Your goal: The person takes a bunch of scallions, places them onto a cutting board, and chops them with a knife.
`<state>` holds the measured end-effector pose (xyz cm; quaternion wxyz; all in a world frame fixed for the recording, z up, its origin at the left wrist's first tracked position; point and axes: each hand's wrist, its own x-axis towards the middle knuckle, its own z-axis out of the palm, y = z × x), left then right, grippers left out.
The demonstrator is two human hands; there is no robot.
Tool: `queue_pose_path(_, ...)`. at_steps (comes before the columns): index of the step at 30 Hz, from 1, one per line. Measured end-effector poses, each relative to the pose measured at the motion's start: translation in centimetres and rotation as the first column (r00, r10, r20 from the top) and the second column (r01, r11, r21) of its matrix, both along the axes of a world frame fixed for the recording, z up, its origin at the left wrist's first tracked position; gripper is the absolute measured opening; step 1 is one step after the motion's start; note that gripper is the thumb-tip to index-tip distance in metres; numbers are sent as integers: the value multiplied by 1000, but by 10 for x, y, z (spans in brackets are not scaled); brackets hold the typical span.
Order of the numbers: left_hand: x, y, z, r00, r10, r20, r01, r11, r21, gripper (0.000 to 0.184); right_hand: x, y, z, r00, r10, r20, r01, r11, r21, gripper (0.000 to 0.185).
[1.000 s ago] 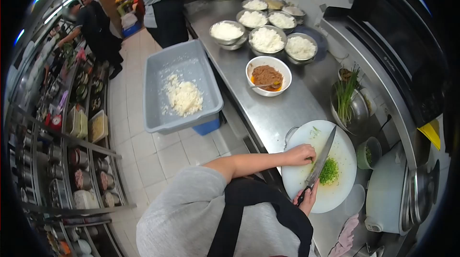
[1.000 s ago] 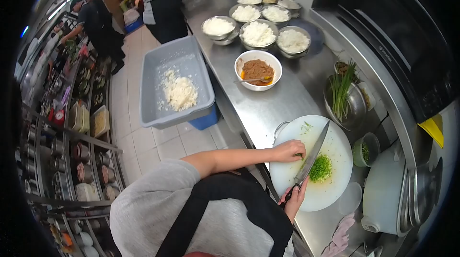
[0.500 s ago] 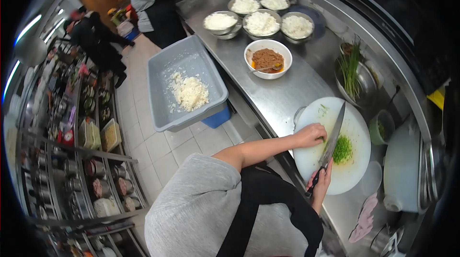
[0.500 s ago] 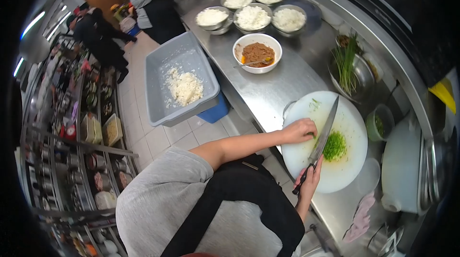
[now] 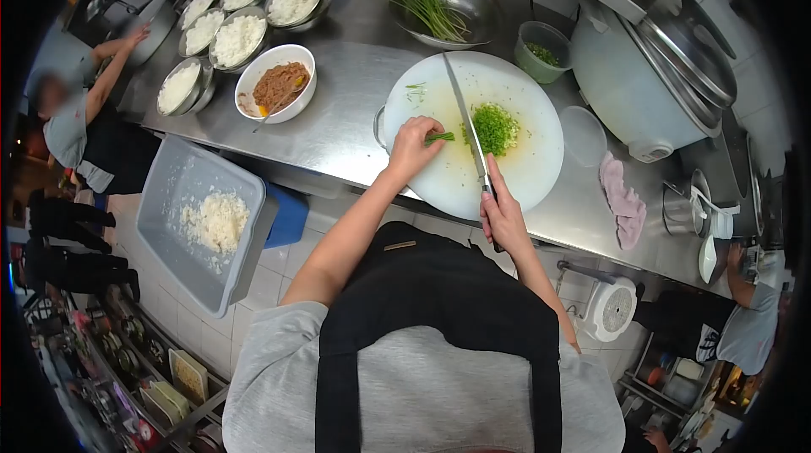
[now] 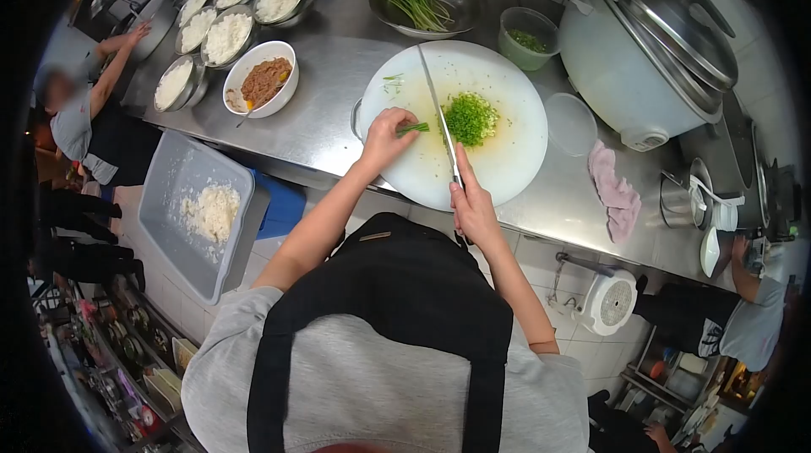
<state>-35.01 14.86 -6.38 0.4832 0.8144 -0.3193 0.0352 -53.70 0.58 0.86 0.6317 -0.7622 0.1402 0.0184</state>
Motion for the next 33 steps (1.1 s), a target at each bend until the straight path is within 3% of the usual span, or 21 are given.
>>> queue_pose_path(2,1,1,5,1000,-21,-7,21,999,36,20,0,2,1,996,37,-86,-42,997,-58,58)
queue_pose_path(6,2,0,4,988,-93,120,90,996,27,13,-5,11,-4,996,27,-89,-24,999,33,57)
queue_pose_path(8,3,-1,3,987,-101,124,96,994,44,12,-8,12,3,983,49,-175,-74,987,-144,58)
queue_pose_path(9,3,-4,3,985,-103,139,97,994,48,11,-9,12,-1,982,40,-185,-67,987,-143,58)
queue_pose_path(11,3,-5,4,988,-107,112,102,994,43,10,-10,13,-10,997,66,-46,-76,962,-264,57)
queue_pose_path(18,7,-5,5,988,-141,62,140,990,14,9,-7,17,-2,993,112,-38,-117,968,-224,58)
queue_pose_path(20,9,-5,4,990,-143,15,143,990,-10,9,-6,18,-11,985,130,118,-76,921,-382,58)
queue_pose_path(21,9,-4,4,989,-147,-28,147,989,-32,9,1,18,-1,985,129,113,-77,922,-379,58)
queue_pose_path(23,10,-4,4,987,-151,-55,149,988,-32,8,18,15,24,928,66,-368,-97,993,-68,58)
queue_pose_path(24,10,-4,4,986,-153,-70,151,988,-36,7,21,15,21,927,64,-371,-95,993,-66,58)
queue_pose_path(27,12,-5,3,986,-159,-41,158,987,-30,6,23,12,2,966,75,-248,-108,986,-125,56)
queue_pose_path(29,12,-5,2,987,-158,-40,157,987,-29,6,12,16,-12,966,170,195,-70,898,-434,58)
queue_pose_path(33,11,-5,4,986,-139,-94,135,990,-40,5,19,21,-12,984,138,109,-80,903,-423,59)
